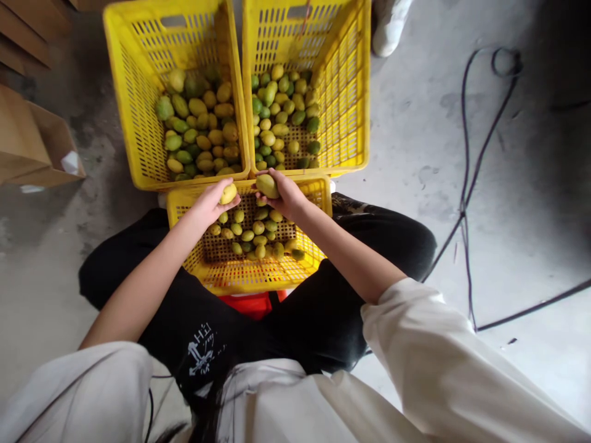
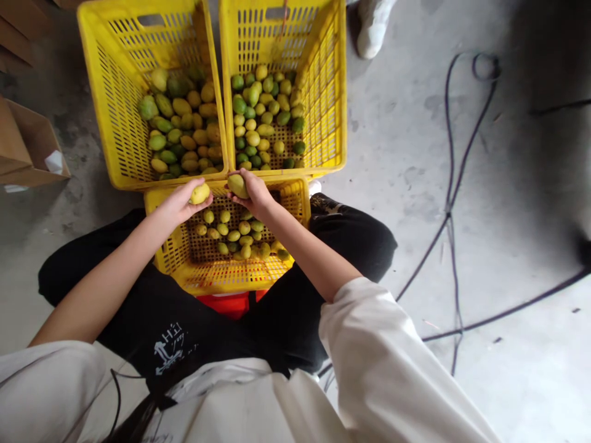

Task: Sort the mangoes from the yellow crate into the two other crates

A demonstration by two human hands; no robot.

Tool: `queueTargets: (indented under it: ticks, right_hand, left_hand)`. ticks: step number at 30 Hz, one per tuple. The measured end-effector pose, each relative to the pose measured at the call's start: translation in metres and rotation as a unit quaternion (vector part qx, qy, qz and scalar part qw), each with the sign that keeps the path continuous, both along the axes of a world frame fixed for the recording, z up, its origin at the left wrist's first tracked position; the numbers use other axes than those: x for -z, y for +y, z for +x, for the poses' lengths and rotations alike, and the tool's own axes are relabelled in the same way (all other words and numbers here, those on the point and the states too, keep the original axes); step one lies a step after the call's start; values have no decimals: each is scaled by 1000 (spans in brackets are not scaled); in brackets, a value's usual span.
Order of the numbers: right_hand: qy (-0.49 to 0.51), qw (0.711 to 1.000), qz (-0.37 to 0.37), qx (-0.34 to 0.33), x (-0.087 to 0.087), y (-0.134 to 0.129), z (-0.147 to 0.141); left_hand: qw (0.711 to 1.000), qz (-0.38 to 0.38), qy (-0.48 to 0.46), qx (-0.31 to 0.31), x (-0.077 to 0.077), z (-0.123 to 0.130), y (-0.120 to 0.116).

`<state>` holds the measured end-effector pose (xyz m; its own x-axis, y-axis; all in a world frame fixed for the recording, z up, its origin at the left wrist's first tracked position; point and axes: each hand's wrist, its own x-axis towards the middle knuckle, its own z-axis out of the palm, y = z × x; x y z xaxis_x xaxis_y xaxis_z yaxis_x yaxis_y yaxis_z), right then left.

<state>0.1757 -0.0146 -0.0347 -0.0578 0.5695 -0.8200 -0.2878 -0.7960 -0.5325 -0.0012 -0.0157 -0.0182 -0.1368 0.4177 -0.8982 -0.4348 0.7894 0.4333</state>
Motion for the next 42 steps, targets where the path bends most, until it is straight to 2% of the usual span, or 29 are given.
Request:
queueTargets:
  ticks: [5,12,15,18,23,29,32,37,42]
  right_hand:
    - [17,999,29,-4,3,-1,2]
    - [44,999,19,10,-13,-5,0]
    - [23,999,23,-7,-9,-2,0]
    - [2,999,36,-22,-4,1,0]
    - [53,998,5,41,-10,1,1]
    - [45,999,3,9,4,-2,6]
    - [42,999,13,20,10,-3,7]
    - [58,997,7,57,10,-3,5]
    - [157,981,-5,111,2,-2,7]
  left_hand:
    - [999,-23,-30,29,2,-2,2]
    - [999,22,2,43,-7,0,2]
    - [998,44,-1,46,-9,1,1]
    - [999,26,-10,44,-5,1,3]
    - [999,6,-14,30,2,-1,5]
    - [997,62,-14,37,-2,-4,1]
    - [995,90,-7,41,0,-5,-2]
    - [993,113,2,39,7,-5,-3]
    - [993,100,-45,34,4,-5,-1]
